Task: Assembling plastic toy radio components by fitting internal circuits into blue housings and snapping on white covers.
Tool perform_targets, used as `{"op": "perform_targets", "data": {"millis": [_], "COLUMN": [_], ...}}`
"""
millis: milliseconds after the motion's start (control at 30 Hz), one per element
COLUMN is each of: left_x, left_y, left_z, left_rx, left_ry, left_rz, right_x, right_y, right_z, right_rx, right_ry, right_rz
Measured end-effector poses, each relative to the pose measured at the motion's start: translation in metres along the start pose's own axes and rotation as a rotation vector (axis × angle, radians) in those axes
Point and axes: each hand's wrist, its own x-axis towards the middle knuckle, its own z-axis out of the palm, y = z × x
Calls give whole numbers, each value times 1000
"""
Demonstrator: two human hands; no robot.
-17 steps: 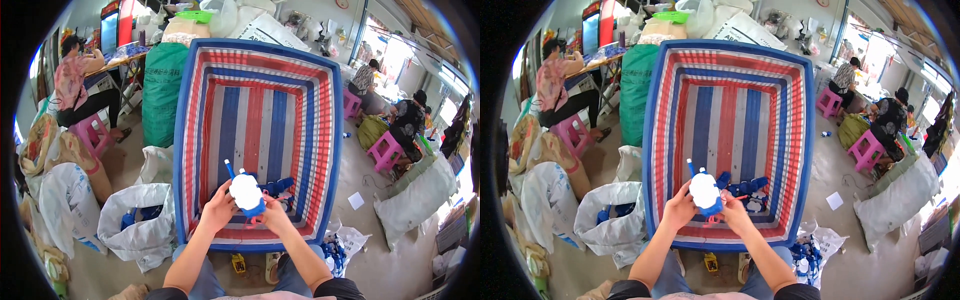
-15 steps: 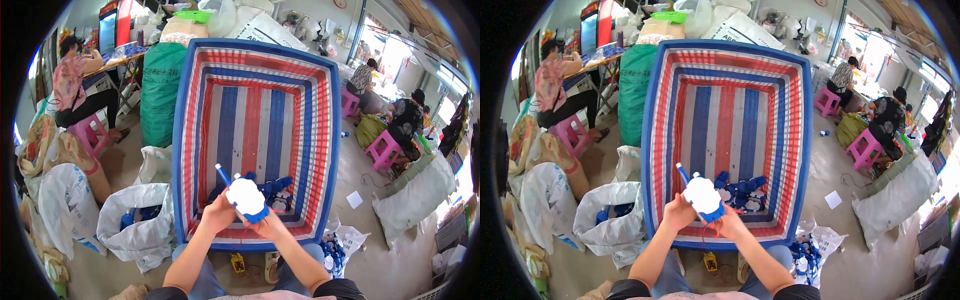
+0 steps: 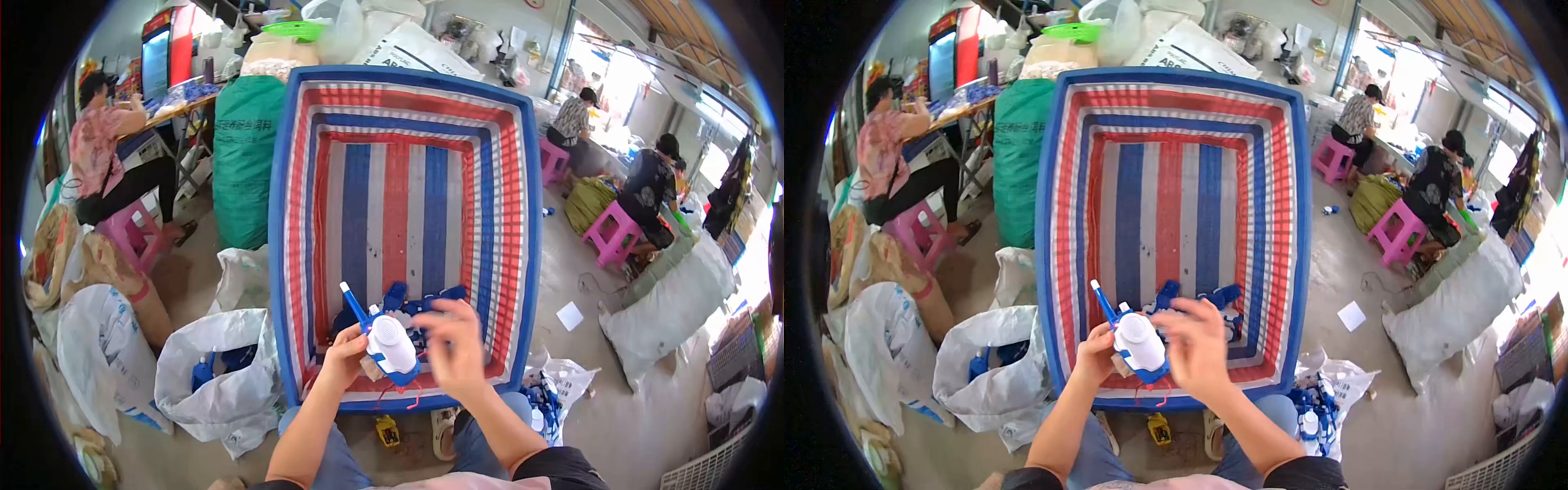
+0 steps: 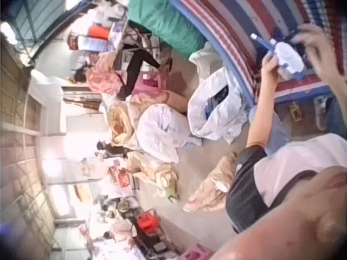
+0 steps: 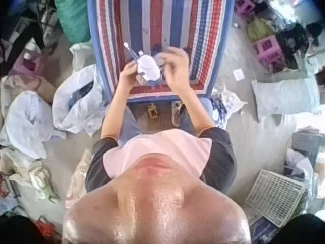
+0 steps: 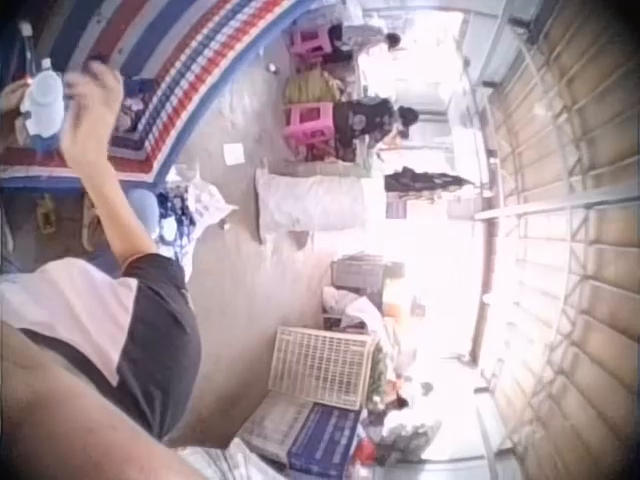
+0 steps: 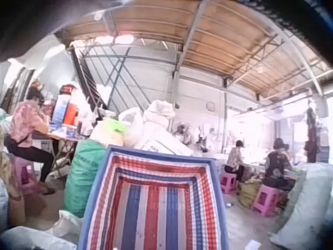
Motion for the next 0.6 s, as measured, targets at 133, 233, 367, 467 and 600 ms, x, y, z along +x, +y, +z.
{"op": "perform_targets", "data": {"millis": [133, 233, 367, 467, 600], "left_x": [3, 0, -3, -1, 9], "left_y": [1, -3, -6, -7, -9], "left_z": [4, 3, -3, -3, -7], "left_rx": [48, 65, 24, -21, -93], "left_ry": [17, 13, 26, -24, 2], "left_rz": [-14, -14, -38, 14, 30], "right_x": [-2, -3, -15, -11, -19], "right_y": [-2, -3, 1, 1, 9], "right_z": [9, 3, 17, 9, 15], "right_rx": [-53, 74, -72, -2, -9], "right_ry": [-147, 56, -204, -51, -185], "right_rz": [180, 145, 174, 123, 265]}}
